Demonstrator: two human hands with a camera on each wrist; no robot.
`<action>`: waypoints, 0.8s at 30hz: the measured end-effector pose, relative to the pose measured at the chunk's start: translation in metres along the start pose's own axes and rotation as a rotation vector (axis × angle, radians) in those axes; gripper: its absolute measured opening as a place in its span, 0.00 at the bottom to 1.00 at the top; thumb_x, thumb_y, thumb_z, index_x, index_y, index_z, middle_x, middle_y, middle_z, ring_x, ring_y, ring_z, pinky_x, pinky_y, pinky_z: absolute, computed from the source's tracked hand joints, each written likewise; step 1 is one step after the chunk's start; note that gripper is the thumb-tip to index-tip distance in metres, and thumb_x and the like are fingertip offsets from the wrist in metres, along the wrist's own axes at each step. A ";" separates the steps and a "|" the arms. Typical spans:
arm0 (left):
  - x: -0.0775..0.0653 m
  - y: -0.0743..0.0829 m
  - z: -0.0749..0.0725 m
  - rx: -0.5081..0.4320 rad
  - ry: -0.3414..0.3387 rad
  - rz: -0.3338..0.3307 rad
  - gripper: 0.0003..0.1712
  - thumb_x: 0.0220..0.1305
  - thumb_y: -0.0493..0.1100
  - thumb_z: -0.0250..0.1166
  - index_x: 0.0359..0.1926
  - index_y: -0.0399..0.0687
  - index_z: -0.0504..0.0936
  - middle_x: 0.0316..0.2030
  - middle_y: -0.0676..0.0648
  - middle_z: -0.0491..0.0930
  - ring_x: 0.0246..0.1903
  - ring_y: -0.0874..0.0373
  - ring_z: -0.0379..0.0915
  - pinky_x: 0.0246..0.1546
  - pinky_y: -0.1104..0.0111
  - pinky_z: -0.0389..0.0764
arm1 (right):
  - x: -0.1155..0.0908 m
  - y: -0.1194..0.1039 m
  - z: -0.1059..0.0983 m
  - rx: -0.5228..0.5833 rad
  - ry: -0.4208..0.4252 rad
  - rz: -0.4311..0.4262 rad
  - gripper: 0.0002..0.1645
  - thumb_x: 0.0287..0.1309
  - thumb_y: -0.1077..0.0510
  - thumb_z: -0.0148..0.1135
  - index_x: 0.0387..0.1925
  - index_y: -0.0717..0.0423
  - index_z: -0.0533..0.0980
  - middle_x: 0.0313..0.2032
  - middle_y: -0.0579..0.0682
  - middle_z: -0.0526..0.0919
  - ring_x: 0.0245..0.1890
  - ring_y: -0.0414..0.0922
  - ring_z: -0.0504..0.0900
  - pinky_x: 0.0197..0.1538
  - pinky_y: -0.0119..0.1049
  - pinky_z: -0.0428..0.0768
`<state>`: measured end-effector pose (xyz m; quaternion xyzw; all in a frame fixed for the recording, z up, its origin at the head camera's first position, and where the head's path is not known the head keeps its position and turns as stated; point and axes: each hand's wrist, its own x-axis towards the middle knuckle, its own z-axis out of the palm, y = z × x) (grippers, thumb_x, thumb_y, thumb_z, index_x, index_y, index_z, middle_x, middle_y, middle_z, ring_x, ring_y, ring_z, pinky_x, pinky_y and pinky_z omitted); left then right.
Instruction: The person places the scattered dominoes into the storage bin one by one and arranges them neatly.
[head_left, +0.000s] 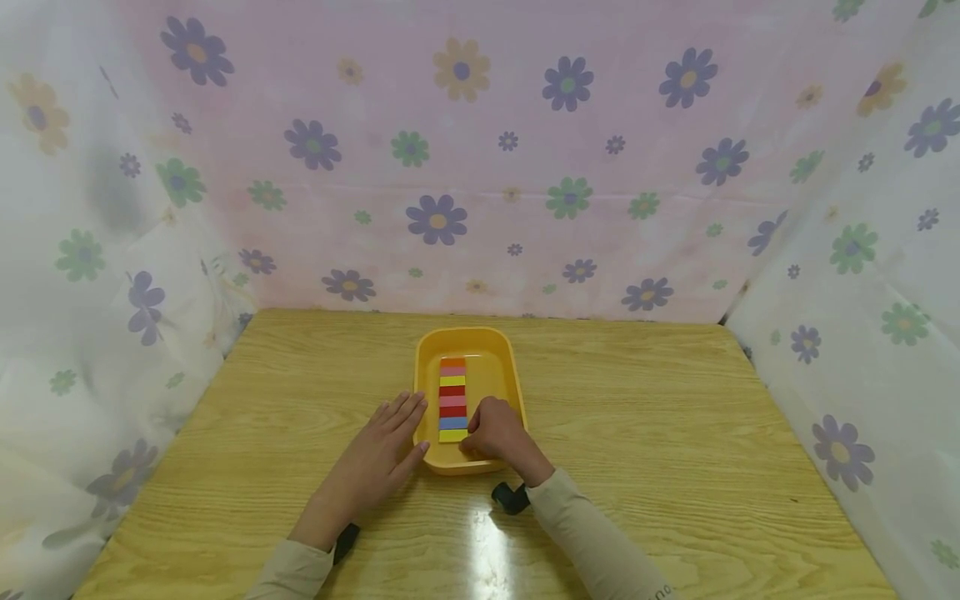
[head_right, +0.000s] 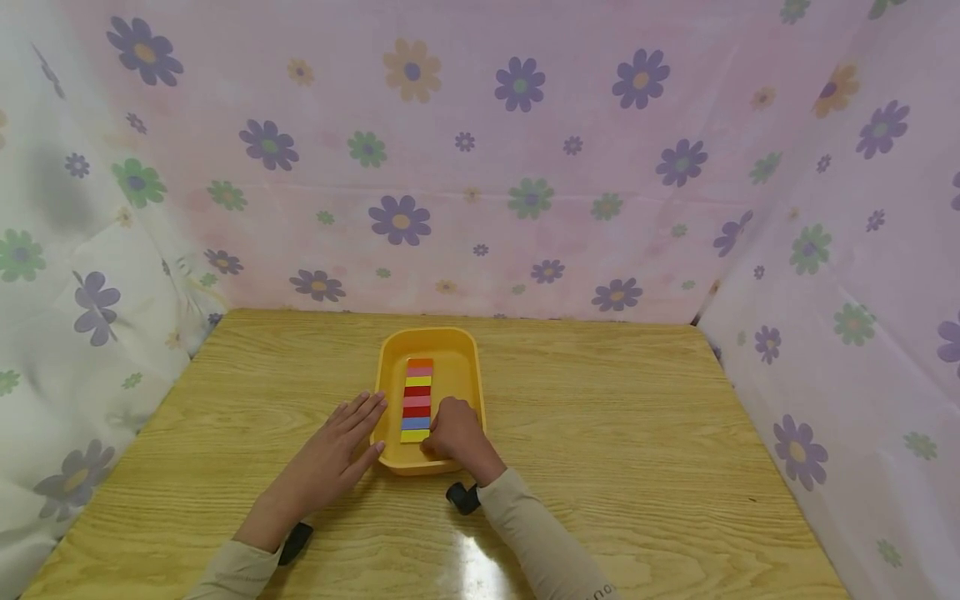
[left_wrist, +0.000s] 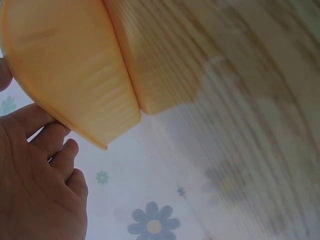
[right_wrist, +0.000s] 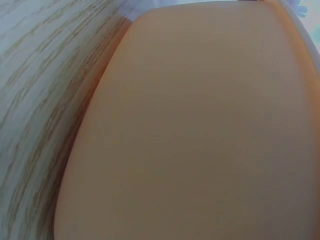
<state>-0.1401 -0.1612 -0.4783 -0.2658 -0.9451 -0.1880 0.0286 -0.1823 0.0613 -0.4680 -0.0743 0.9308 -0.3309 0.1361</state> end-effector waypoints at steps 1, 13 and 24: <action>0.000 0.000 0.000 -0.001 0.000 0.000 0.37 0.78 0.56 0.54 0.78 0.42 0.60 0.79 0.47 0.55 0.79 0.48 0.46 0.78 0.48 0.50 | 0.000 0.000 0.000 0.000 0.001 0.003 0.12 0.42 0.62 0.81 0.21 0.60 0.81 0.23 0.49 0.81 0.23 0.43 0.75 0.25 0.32 0.76; -0.001 0.000 0.001 -0.009 0.000 -0.005 0.37 0.78 0.57 0.53 0.78 0.43 0.60 0.79 0.48 0.55 0.79 0.49 0.46 0.78 0.48 0.50 | -0.002 -0.003 -0.001 0.017 0.010 0.007 0.12 0.43 0.63 0.81 0.20 0.60 0.81 0.22 0.48 0.80 0.22 0.42 0.74 0.23 0.31 0.74; -0.001 0.001 0.001 0.011 0.005 -0.007 0.37 0.77 0.56 0.54 0.77 0.42 0.61 0.78 0.47 0.56 0.79 0.48 0.46 0.78 0.47 0.50 | -0.002 0.001 -0.001 0.074 -0.002 0.023 0.13 0.40 0.66 0.81 0.20 0.62 0.80 0.21 0.48 0.78 0.21 0.43 0.73 0.23 0.30 0.72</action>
